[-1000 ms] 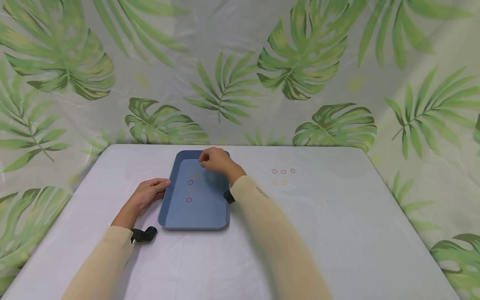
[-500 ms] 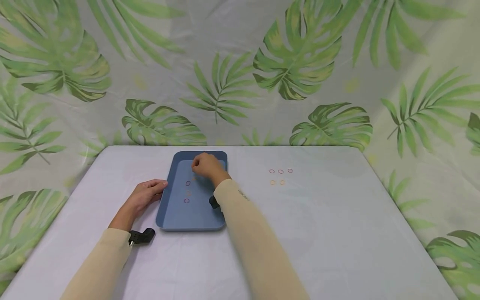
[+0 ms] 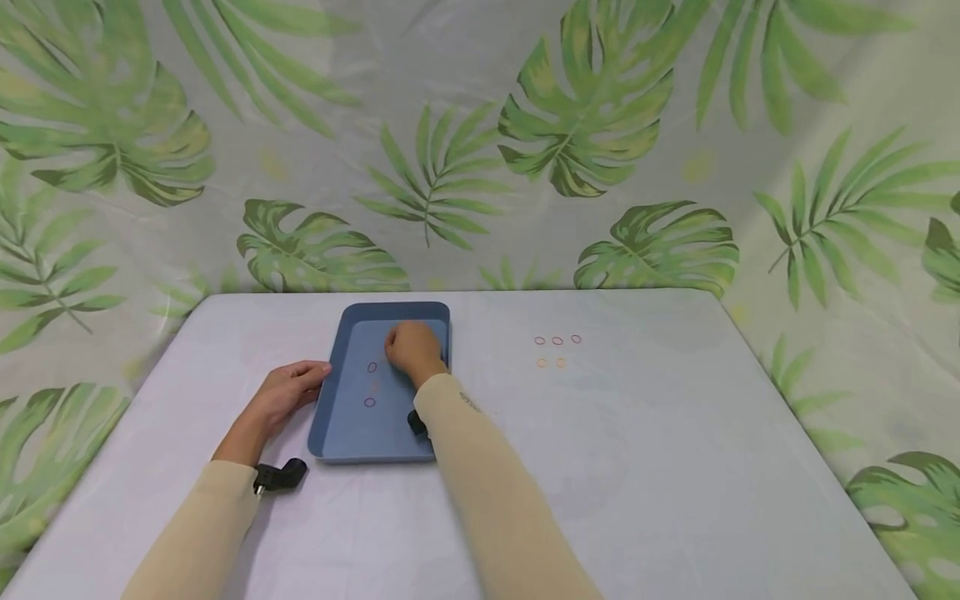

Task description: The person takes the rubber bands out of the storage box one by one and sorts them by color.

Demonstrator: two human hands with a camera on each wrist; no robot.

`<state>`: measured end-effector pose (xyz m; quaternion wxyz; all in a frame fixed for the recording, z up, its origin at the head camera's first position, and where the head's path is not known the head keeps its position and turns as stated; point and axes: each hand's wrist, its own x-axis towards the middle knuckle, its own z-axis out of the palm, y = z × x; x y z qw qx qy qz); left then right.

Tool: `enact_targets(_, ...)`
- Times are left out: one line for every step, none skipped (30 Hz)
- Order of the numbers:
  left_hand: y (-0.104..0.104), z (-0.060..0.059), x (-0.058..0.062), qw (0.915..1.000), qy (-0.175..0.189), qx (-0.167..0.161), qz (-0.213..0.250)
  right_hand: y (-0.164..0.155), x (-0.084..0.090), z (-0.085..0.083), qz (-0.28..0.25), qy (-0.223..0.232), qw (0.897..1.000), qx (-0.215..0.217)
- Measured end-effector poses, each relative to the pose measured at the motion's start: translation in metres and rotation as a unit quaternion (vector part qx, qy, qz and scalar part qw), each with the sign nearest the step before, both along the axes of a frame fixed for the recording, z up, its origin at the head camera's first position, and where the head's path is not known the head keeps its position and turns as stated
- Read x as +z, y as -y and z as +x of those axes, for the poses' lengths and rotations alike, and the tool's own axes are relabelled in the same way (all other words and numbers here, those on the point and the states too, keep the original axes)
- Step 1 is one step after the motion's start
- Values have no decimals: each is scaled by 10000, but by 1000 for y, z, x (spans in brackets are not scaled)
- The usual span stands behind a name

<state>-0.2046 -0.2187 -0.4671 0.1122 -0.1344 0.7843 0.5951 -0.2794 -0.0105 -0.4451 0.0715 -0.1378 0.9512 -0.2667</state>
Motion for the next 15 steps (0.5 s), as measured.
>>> enact_targets(0,0,0,10000,7,-4,-6,0,-1,1,20,2,10000,-50)
enact_targets(1,0,0,10000,9,0,7,1,-1,1,39,15,10000,-86)
enact_targets(1,0,0,10000,3,-9,-9,1,-1,1,35,38,9999,-125)
enact_targets(1,0,1,10000,-6,-14,-10,1,-1,2,5,52,9999,-156)
enact_targets(1,0,1,10000,-19,-25,-18,1,-1,2,-20,62,9998,-185)
enact_targets(1,0,1,10000,-30,-27,-23,1,-1,2,-49,72,9997,-216)
enact_targets(1,-1,1,10000,-41,-32,-17,1,-1,2,-56,79,9997,-241)
enact_targets(1,-1,1,10000,-47,-37,-15,0,-1,2,-59,80,9996,-265)
enact_targets(1,-1,1,10000,-41,-52,-28,0,-1,3,-54,82,9995,-288)
enact_targets(1,-1,0,10000,-25,-47,-11,0,-1,3,-58,84,9995,-298)
enact_targets(1,0,0,10000,-16,-49,-17,0,-2,3,-52,79,9995,-300)
enact_targets(1,0,0,10000,-9,-47,-19,0,-2,4,-44,73,9995,-303)
enact_targets(1,0,0,10000,-6,-49,-24,0,-3,4,-27,51,9996,-288)
enact_targets(2,1,0,10000,-7,-46,-39,1,-3,4,-14,30,9996,-275)
enact_targets(2,1,-1,10000,-11,-35,-52,1,-4,5,12,10,9997,-262)
